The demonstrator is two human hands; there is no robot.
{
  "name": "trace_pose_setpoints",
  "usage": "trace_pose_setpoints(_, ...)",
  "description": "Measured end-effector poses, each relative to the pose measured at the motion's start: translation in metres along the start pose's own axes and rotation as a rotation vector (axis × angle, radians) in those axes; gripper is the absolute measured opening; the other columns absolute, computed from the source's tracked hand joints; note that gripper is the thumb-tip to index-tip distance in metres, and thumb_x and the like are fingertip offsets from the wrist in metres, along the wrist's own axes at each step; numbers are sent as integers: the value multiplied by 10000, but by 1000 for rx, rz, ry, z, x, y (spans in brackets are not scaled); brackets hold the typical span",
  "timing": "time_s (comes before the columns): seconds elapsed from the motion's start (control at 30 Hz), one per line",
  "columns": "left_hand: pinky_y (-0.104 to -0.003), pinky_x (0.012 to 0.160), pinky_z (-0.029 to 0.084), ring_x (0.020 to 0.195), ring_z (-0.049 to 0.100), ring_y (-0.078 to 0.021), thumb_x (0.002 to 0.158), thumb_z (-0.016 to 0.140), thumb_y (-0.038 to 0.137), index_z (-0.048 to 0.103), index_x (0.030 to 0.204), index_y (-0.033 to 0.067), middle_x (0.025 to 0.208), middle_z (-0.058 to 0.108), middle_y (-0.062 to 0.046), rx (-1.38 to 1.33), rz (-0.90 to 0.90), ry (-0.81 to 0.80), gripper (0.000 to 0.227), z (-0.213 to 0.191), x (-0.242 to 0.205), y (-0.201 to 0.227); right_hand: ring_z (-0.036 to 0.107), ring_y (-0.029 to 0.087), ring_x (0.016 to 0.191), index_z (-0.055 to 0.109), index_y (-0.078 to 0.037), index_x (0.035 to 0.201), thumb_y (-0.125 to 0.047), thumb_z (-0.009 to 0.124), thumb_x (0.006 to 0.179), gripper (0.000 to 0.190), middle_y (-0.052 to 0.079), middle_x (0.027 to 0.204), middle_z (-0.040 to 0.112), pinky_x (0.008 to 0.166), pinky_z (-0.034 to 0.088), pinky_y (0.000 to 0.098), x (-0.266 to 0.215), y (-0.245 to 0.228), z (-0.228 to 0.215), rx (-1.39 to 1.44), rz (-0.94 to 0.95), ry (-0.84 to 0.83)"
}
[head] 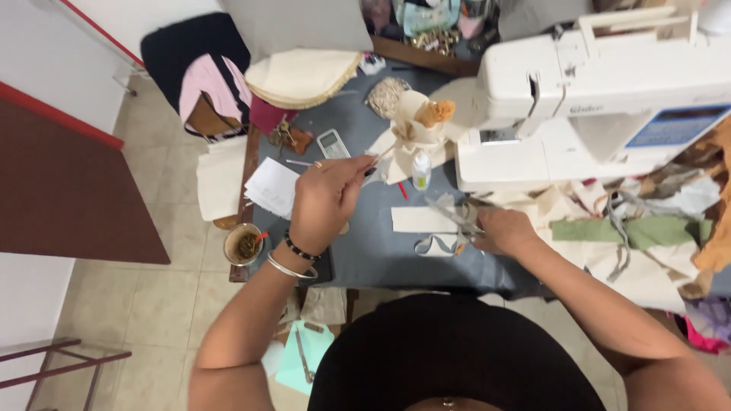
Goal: A person is seen crafting decorative flowers from fabric, using scissors to cut shapes and a glue gun to assemble the components on a workspace next to a sewing machine.
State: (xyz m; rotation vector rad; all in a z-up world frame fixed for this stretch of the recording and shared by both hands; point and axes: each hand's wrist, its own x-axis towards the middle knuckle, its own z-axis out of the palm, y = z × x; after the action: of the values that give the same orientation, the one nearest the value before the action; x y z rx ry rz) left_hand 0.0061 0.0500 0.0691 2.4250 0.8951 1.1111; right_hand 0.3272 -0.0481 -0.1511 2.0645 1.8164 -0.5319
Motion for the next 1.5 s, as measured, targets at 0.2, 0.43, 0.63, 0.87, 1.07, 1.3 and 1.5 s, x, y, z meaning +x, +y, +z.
trace_pose_setpoints(0.2, -342, 747, 589, 828, 738, -298, 1000, 672, 93, 771, 1153, 58, 875, 766, -111, 208, 151, -1, 185, -30, 27, -2, 752, 419, 946, 707, -106, 1041, -466, 721, 762, 455, 153, 857, 781, 828, 584, 516, -63, 16, -93, 371, -235, 42)
trace_pose_setpoints(0.43, -365, 737, 592, 796, 730, -305, 992, 670, 75, 777, 1117, 41, 829, 750, -118, 339, 273, -27, 168, -30, 42, 1, 722, 413, 931, 654, -101, 963, -535, 728, 791, 473, 171, 852, 739, 824, 589, 486, -128, 10, -192, 268, -407, 265)
trace_pose_setpoints(0.63, -301, 629, 563, 692, 712, -237, 986, 661, 87, 769, 1106, 100, 764, 704, -56, 418, 428, 5, 162, -14, 46, -3, 742, 288, 849, 667, -159, 853, -669, 573, 910, 521, 76, 714, 718, 796, 592, 381, -140, 7, -227, -2, -231, 278)
trace_pose_setpoints(0.87, -304, 597, 518, 617, 655, -235, 948, 677, 23, 744, 1011, 76, 669, 622, -33, 325, 435, 32, 107, -7, 43, 3, 742, 295, 796, 646, -154, 797, -711, 539, 910, 578, 84, 644, 686, 761, 590, 389, -141, 1, -227, 13, -225, 248)
trace_pose_setpoints(1.07, -264, 538, 473, 535, 595, -193, 910, 693, 4, 717, 928, 124, 580, 521, 32, 377, 454, 84, 123, -5, 42, 7, 738, 298, 802, 644, -151, 802, -667, 548, 930, 541, 88, 639, 678, 768, 589, 394, -141, -1, -229, 12, -221, 254)
trace_pose_setpoints(1.3, -215, 555, 479, 482, 530, -138, 855, 717, -54, 679, 828, 113, 544, 478, 44, 378, 460, 96, 174, -8, 43, 14, 743, 261, 838, 682, -171, 851, -650, 543, 953, 508, 59, 680, 699, 789, 590, 359, -141, -3, -233, -92, -173, 271)
trace_pose_setpoints(1.5, -208, 517, 455, 463, 515, -114, 811, 749, -45, 674, 793, 135, 526, 455, 58, 449, 453, 59, 196, -8, 40, 13, 742, 292, 864, 678, -151, 868, -630, 559, 955, 500, 84, 706, 706, 790, 590, 398, -143, -1, -234, -83, -157, 298)
